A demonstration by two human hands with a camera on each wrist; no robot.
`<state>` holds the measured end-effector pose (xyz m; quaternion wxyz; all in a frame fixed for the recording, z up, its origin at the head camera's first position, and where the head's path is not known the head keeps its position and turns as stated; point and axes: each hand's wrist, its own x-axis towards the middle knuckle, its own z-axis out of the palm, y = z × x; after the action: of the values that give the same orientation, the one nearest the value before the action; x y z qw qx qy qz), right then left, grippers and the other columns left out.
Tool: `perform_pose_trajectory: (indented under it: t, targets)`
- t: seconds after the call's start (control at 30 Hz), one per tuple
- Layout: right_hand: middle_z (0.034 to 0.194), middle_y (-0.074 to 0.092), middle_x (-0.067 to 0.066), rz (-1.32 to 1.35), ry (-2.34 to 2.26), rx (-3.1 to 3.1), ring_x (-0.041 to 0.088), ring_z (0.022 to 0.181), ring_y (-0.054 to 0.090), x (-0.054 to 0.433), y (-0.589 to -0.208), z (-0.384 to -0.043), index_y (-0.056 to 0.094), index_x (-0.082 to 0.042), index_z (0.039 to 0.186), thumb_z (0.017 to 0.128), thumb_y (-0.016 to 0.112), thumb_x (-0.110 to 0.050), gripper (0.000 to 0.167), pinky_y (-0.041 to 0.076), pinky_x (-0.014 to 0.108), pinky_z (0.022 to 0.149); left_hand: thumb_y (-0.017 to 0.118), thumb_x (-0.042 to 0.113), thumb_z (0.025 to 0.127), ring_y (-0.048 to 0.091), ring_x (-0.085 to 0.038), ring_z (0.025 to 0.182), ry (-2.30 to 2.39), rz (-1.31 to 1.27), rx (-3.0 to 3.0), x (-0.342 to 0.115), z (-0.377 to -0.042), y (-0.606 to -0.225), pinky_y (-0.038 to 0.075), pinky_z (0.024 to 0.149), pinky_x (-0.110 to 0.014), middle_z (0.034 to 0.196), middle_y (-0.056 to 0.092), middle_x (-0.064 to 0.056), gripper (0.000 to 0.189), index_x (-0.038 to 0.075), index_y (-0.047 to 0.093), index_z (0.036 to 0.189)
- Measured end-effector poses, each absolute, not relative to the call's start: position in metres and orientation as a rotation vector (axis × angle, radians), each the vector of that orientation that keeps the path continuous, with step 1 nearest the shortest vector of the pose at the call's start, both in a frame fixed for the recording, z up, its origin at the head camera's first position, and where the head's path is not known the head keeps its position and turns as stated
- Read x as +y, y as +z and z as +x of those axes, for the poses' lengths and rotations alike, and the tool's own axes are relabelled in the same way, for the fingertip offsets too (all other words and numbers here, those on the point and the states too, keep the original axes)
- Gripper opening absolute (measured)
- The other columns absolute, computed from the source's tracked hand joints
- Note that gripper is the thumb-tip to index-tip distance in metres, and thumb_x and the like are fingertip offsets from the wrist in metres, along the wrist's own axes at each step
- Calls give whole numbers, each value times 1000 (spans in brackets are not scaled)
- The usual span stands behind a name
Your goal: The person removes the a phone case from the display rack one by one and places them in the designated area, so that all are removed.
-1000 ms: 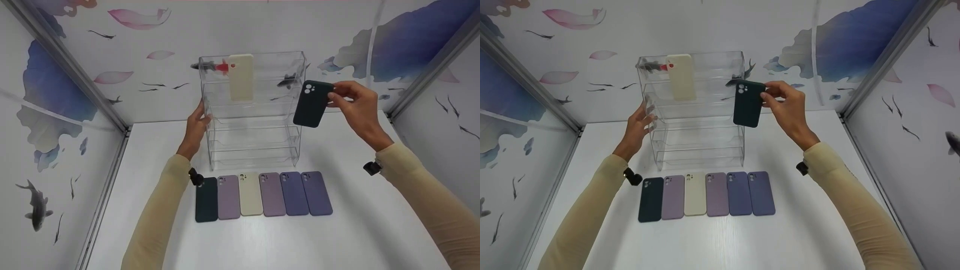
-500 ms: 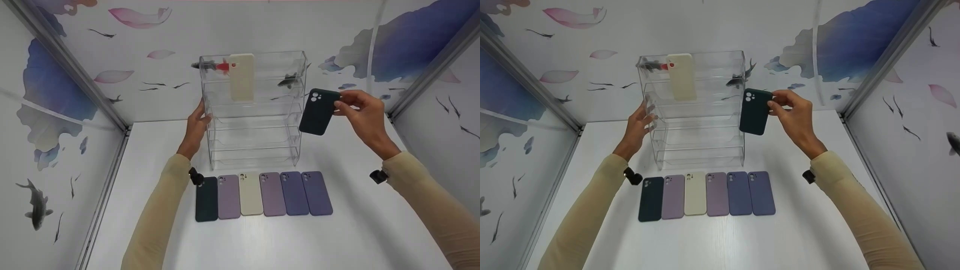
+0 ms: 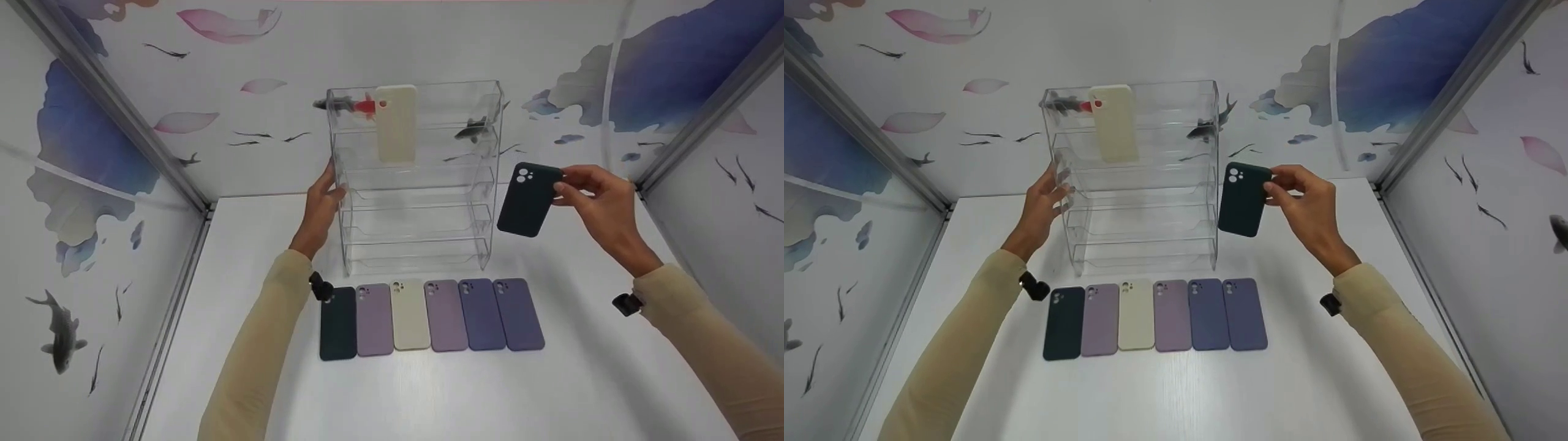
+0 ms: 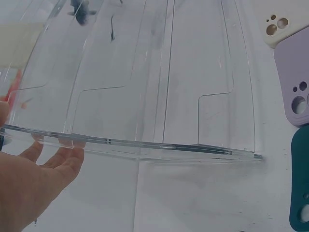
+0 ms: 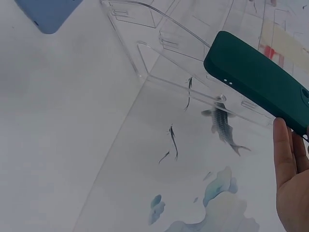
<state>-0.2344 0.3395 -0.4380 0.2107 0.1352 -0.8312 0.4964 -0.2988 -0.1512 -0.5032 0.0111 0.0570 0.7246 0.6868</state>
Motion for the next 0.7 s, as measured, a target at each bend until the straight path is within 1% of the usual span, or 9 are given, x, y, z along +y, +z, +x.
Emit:
perform_pose_trajectory:
  t: [0.13, 0.27, 0.4, 0.53, 0.63, 0.7]
  targets:
    - [108, 76, 15, 377, 1381, -2317, 8, 90, 78, 345, -443, -231, 77, 3, 130, 100, 76, 10, 31, 62, 19, 79, 51, 22, 116, 15, -18, 170, 2135, 166, 2261, -151, -298, -502, 28, 132, -53, 182, 24, 6, 70, 40, 21, 176]
    - [108, 76, 12, 364, 1388, -2324, 13, 92, 79, 350, -449, -228, 76, 3, 130, 100, 76, 9, 30, 62, 20, 79, 51, 22, 116, 14, -20, 170, 2140, 153, 2249, -152, -297, -502, 27, 132, -54, 183, 23, 4, 70, 40, 19, 176]
    - [108, 75, 13, 362, 1410, -2312, 10, 92, 78, 355, -453, -225, 76, 5, 129, 99, 77, 10, 30, 63, 23, 78, 51, 22, 116, 15, -24, 170, 2140, 179, 2260, -152, -298, -503, 28, 131, -56, 183, 25, 2, 70, 39, 19, 177]
    - [108, 75, 12, 347, 1399, -2319, 4, 92, 76, 359, -459, -221, 76, 5, 128, 99, 77, 10, 30, 63, 21, 77, 52, 23, 116, 19, -30, 169, 2142, 190, 2272, -152, -298, -503, 29, 131, -57, 182, 27, 1, 69, 39, 22, 176]
    - [108, 76, 11, 337, 1373, -2342, 4, 93, 76, 362, -464, -218, 76, 5, 128, 100, 77, 8, 29, 62, 19, 78, 52, 24, 116, 19, -29, 169, 2148, 170, 2260, -152, -297, -502, 29, 130, -57, 182, 27, 2, 68, 39, 23, 176]
    - [107, 76, 12, 340, 1372, -2351, 6, 93, 77, 365, -468, -216, 75, 5, 129, 100, 77, 7, 29, 62, 19, 79, 51, 23, 117, 16, -25, 170, 2145, 163, 2256, -152, -297, -502, 29, 131, -57, 182, 26, 2, 68, 39, 22, 176]
